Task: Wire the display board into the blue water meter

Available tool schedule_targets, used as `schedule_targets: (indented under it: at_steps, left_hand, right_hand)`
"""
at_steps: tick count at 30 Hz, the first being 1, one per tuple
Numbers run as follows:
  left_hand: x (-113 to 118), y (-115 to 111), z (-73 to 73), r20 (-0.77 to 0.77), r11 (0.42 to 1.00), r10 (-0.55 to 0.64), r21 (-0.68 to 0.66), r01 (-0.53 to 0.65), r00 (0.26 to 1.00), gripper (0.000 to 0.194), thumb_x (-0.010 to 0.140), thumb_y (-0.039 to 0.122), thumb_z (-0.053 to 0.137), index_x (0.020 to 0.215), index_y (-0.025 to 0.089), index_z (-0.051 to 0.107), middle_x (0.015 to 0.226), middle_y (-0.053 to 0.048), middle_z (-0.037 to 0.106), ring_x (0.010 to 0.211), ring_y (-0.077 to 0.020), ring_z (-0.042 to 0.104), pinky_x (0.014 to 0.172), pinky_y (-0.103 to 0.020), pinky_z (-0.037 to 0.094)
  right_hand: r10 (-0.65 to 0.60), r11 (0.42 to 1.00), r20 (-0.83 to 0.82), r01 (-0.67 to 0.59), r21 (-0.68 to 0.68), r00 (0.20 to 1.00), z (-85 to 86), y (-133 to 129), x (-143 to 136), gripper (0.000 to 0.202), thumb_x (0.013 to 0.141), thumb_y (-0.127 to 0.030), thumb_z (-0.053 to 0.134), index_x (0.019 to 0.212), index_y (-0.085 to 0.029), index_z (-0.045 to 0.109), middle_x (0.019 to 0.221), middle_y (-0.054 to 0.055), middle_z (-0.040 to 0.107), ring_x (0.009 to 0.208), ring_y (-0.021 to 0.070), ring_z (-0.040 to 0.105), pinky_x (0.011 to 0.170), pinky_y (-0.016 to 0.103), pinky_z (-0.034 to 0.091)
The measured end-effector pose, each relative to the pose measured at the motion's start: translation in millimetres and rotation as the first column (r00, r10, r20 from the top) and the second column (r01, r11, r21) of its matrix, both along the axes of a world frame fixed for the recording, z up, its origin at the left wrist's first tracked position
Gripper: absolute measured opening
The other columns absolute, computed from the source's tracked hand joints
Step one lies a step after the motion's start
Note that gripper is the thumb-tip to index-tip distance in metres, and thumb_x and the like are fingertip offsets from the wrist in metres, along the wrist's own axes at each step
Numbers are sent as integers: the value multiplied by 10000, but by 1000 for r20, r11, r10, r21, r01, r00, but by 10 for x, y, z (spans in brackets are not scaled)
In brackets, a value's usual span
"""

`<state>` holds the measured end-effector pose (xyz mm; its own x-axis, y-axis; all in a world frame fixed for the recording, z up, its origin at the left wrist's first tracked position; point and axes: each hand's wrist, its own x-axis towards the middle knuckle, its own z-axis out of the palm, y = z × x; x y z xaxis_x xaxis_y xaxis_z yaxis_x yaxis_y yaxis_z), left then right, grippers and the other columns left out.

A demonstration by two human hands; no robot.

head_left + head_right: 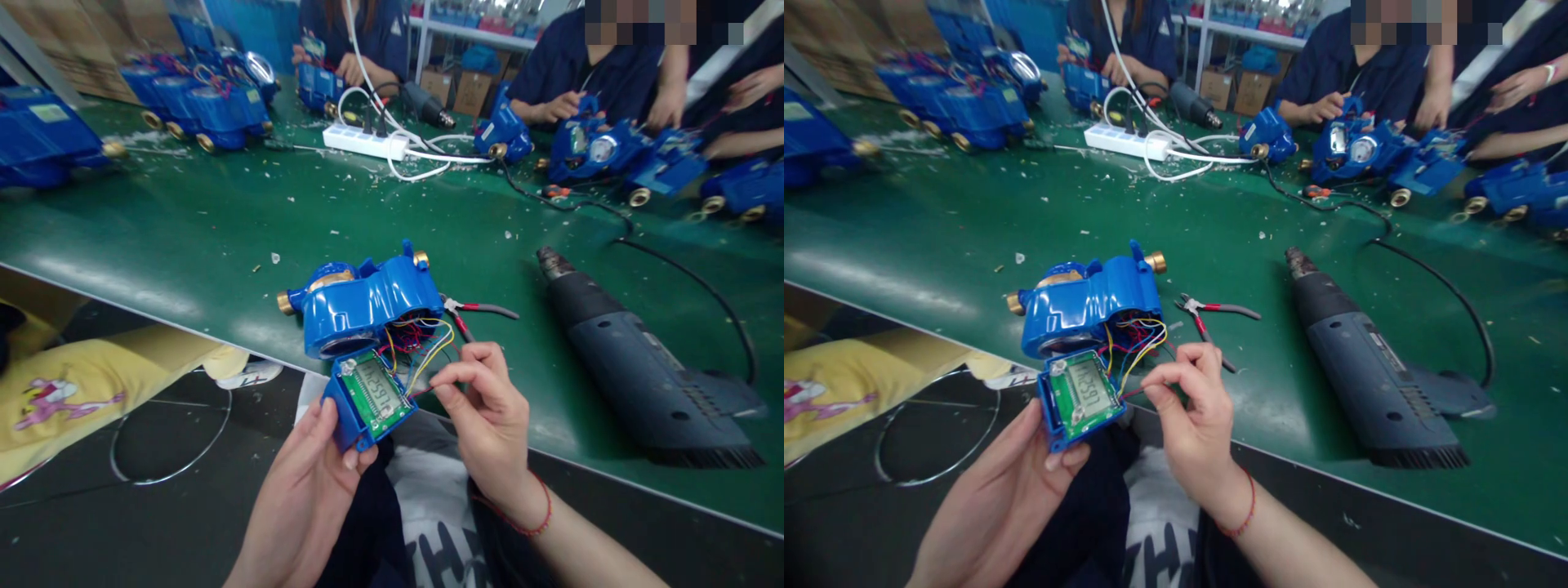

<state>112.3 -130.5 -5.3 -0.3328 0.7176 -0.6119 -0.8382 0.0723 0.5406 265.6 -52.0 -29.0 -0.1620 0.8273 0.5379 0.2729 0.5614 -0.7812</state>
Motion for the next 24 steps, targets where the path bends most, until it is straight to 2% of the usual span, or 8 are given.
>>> schedule_targets:
  at_steps: [4,8,10,12,15,17,20,24]
  left_hand:
    - [-40,-7,-11,-26,998,60,-18,-61,998,200,905,108,520,866,131,715,881,-58,671,556,-74,530,471,-184,530]
    - [-50,-2,-17,-7,998,57,-19,-57,998,200,900,107,524,812,123,702,843,-51,647,534,-70,501,438,-181,507]
    - [-42,5,-12,0,998,60,-23,-60,998,200,900,108,522,800,129,694,839,-46,642,535,-72,503,436,-183,507]
    - [-37,11,-4,5,997,63,-38,-62,998,197,902,109,519,809,135,690,850,-44,644,536,-73,505,440,-185,509]
    - [-37,11,12,-5,996,60,-64,-60,998,198,903,113,513,829,134,695,832,-42,642,517,-69,484,432,-187,500]
    - [-41,8,20,-11,997,54,-58,-54,998,196,903,115,516,833,134,698,803,-38,636,506,-67,471,431,-185,495]
    - [-43,5,22,-10,998,49,-31,-49,999,192,908,113,522,844,133,703,794,-35,632,510,-65,477,434,-178,490]
    - [-36,4,8,6,1000,27,-13,-26,1000,198,923,117,513,868,125,703,867,-57,650,537,-72,511,442,-186,501]
  right_hand:
    - [-73,992,-245,44,-122,967,-72,135,93,93,894,-183,612,807,-214,628,823,19,503,785,158,494,645,284,380]
    - [-95,985,-292,48,-165,952,-114,177,198,188,962,-217,521,778,-207,557,761,2,475,704,137,453,623,279,354]
    - [-84,990,-201,59,-128,976,-96,134,229,308,998,-198,438,695,-199,491,692,-9,446,669,133,444,615,288,341]
    - [-67,998,-23,67,-12,997,-56,73,241,316,991,-154,428,680,-197,460,680,-9,455,675,136,461,628,301,347]
    - [-81,961,229,16,275,970,6,0,220,125,912,-81,552,862,-195,567,821,20,525,798,162,495,722,330,381]
    - [-81,916,313,-53,397,946,25,-19,181,193,864,-58,627,1002,-192,614,869,32,511,840,174,475,763,344,381]
    - [-61,904,367,-104,414,928,20,-19,101,235,838,-35,652,993,-211,663,885,37,484,868,186,442,788,358,370]
    - [-8,956,291,-78,283,957,4,-8,9,200,849,-20,620,876,-207,687,867,29,471,864,179,449,778,357,372]
